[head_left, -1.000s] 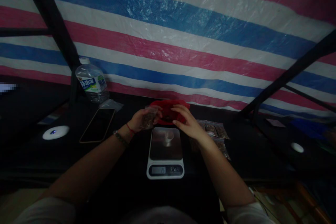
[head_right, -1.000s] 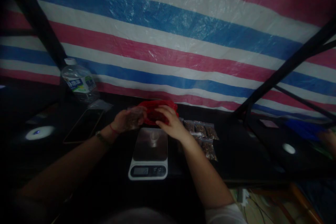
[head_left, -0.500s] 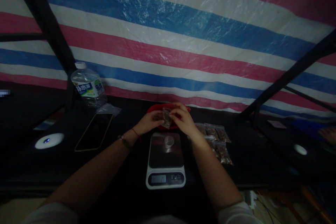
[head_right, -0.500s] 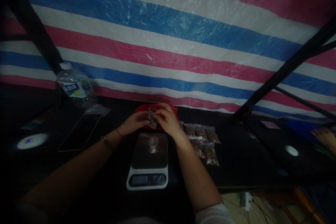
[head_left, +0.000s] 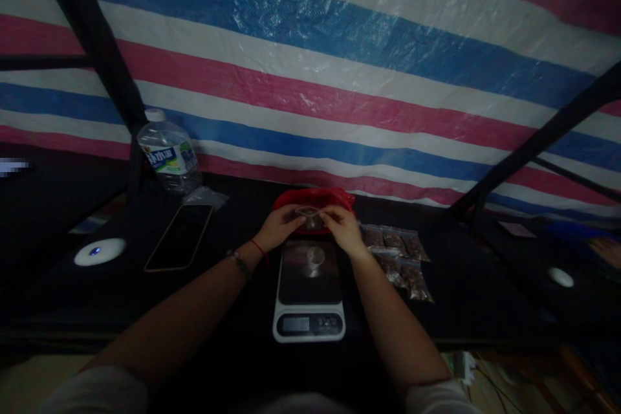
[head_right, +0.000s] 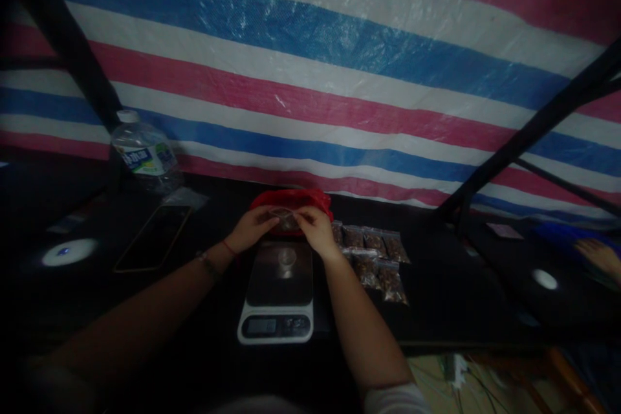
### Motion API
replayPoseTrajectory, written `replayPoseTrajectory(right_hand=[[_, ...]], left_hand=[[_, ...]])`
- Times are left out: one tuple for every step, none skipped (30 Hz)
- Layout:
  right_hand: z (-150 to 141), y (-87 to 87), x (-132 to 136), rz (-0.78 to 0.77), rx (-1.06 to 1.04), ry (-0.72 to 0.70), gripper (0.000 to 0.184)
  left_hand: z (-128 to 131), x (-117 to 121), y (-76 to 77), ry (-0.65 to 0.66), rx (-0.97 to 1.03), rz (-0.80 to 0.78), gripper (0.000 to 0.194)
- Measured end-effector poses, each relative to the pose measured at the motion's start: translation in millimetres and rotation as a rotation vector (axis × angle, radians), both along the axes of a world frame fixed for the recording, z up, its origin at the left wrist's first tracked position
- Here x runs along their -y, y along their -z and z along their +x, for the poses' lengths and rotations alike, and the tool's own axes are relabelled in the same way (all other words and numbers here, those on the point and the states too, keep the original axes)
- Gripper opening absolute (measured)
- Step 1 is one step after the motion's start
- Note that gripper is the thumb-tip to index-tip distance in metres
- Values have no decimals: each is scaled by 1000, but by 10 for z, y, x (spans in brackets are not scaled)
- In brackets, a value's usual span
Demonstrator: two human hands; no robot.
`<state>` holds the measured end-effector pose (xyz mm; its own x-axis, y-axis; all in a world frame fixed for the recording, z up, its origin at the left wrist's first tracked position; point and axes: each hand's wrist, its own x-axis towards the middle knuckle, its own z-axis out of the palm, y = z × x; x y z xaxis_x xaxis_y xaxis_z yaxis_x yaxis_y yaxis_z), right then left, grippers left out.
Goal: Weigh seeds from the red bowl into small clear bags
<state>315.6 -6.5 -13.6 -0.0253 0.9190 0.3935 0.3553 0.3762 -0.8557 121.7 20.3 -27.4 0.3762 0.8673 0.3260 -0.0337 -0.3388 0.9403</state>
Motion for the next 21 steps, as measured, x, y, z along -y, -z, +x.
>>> replayPoseTrajectory(right_hand=[[-1, 10, 1, -5, -9, 6, 19], [-5, 17, 4, -11, -18, 10, 19], [-11, 19, 9, -13, -24, 8, 18], [-18, 18, 14, -10, -23, 3, 18], [-25, 15, 20, -3, -18, -1, 18], [-31, 12, 25, 5, -10, -2, 17], [-36, 9, 28, 14, -2, 0, 17], [-39, 8, 29, 19, -1, 4, 16], [-41, 10, 28, 22, -8, 8, 16], [-42, 13, 26, 22, -20, 13, 16], [-42, 17, 22, 21, -33, 14, 16], [-41, 21, 18, 20, -41, 10, 17], [-39, 23, 14, 19, -45, 8, 17], [-37, 24, 11, 19, -42, 8, 17], [-34, 23, 9, 21, -35, 11, 17], [-31, 19, 8, 24, -30, 17, 17], [-29, 13, 7, 26, -29, 25, 16], [-27, 6, 7, 27, -29, 32, 16], [-25, -3, 8, 26, -27, 38, 16], [-25, -12, 10, 23, -23, 42, 16], [-25, -21, 13, 21, -17, 46, 16]], left_hand=[[-6, 2, -13, -24, -2, -10, 34], [-14, 1, -24, -51, -18, -17, 31], [-22, 0, -33, -76, -39, -19, 29], [-29, -1, -39, -94, -60, -19, 28], [-33, -1, -44, -105, -70, -15, 27], [-35, 0, -49, -112, -72, -7, 27], [-34, 2, -53, -118, -69, 1, 27], [-31, 6, -57, -126, -62, 7, 27], [-27, 10, -62, -141, -49, 10, 28], [-23, 14, -67, -157, -36, 9, 28], [-20, 18, -71, -172, -23, 5, 28], [-18, 20, -74, -181, -13, -1, 28], [-17, 21, -75, -186, -5, -7, 28], [-17, 18, -73, -182, -4, -13, 28], [-18, 13, -69, -175, -7, -21, 27], [-20, 4, -61, -169, -7, -33, 27], [-23, -7, -51, -172, 3, -49, 27], [-26, -19, -38, -178, 15, -66, 28], [-29, -32, -26, -185, 28, -81, 28], [-33, -43, -16, -192, 39, -93, 28], [-38, -51, -9, -193, 44, -100, 28]])
